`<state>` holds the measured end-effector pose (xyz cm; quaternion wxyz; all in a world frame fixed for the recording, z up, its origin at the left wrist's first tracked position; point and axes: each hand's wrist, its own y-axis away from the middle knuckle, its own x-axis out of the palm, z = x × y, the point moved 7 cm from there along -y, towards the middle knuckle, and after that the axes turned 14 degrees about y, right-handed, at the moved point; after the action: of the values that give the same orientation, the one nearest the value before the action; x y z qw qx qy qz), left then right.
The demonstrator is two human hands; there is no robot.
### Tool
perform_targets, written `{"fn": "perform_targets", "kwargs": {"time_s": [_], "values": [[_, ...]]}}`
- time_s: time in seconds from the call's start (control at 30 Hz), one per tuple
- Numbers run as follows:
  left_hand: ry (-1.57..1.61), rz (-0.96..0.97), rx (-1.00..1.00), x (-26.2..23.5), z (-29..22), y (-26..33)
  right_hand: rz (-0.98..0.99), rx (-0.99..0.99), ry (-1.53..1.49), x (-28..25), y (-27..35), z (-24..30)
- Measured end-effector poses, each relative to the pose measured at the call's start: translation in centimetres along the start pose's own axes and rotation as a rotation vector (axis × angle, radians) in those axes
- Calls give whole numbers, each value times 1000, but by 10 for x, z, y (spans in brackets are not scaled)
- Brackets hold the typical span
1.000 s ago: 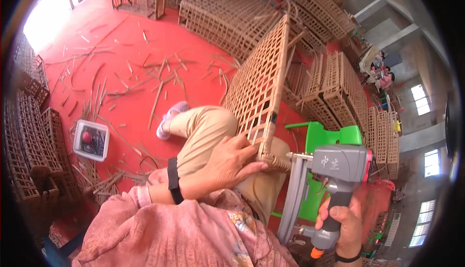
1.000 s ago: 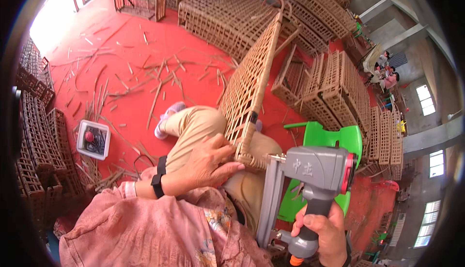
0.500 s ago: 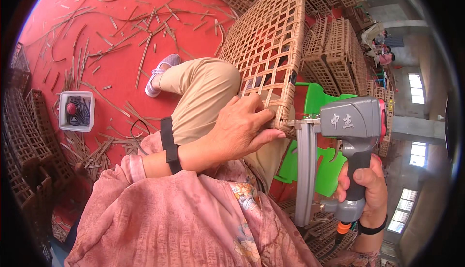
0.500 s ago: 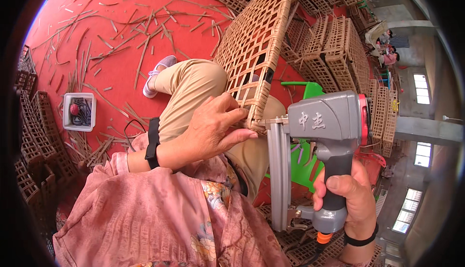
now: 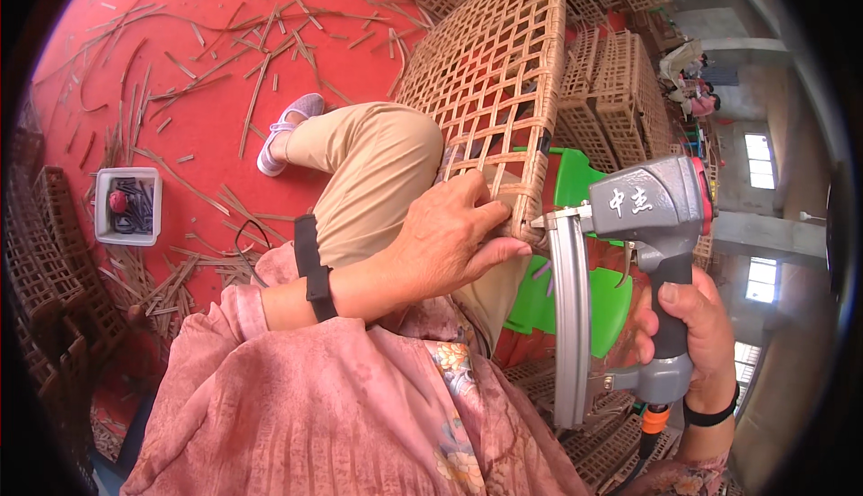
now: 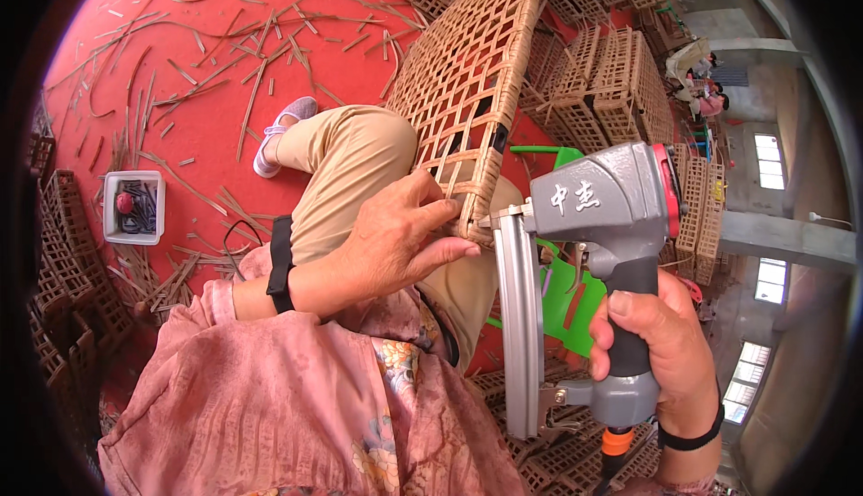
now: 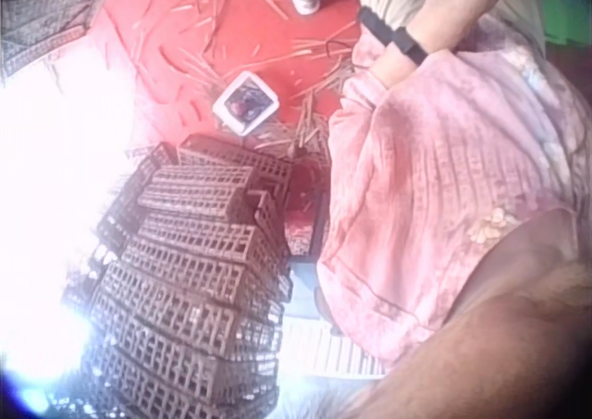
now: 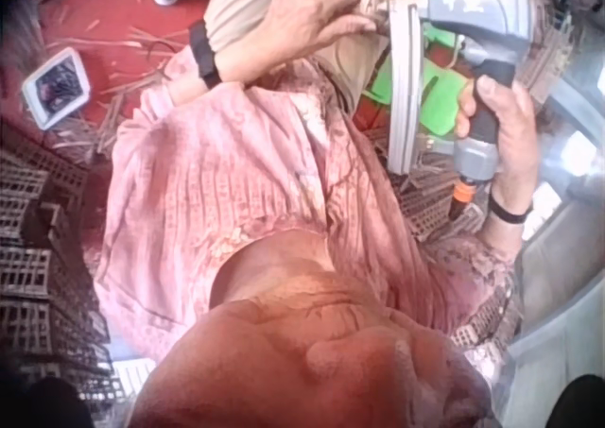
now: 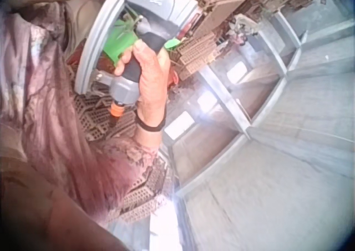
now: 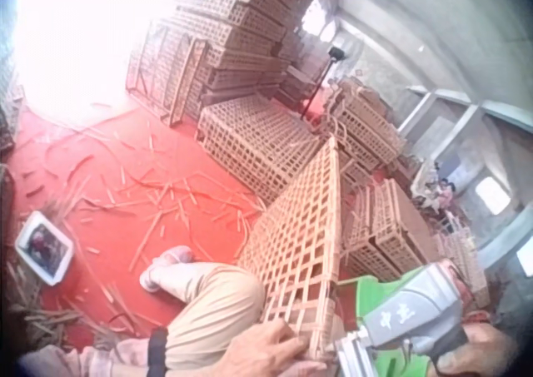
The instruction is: The recorder is weaving and fastening strips of rattan or wicker onto a wooden furniture frame.
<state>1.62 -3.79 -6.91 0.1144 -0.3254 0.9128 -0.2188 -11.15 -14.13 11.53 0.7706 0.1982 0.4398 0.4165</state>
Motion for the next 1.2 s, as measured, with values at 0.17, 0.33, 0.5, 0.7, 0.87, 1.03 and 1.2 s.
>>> {"fn": "perform_targets", "kwargs": {"time_s": [0.17, 0.33, 0.5, 0.7, 0.87, 1.03, 1.2], "values": [[80, -49, -8, 0, 2, -1, -104, -37, 125, 15, 8, 9], [95, -60, -28, -1, 2, -1, -153, -24, 150, 23, 12, 10], [105, -57, -64, 1, 4, 0, -177, -47, 146, 30, 13, 5], [92, -84, -43, -1, 4, 2, -122, -56, 152, 29, 9, 2], [85, -109, -35, -1, 4, 3, -40, -44, 40, 32, 5, 0], [106, -123, -37, 0, 4, 2, -71, -24, 82, 31, 5, -2], [101, -115, -53, -2, 6, 3, -118, -33, 110, 34, 6, -5]]}}
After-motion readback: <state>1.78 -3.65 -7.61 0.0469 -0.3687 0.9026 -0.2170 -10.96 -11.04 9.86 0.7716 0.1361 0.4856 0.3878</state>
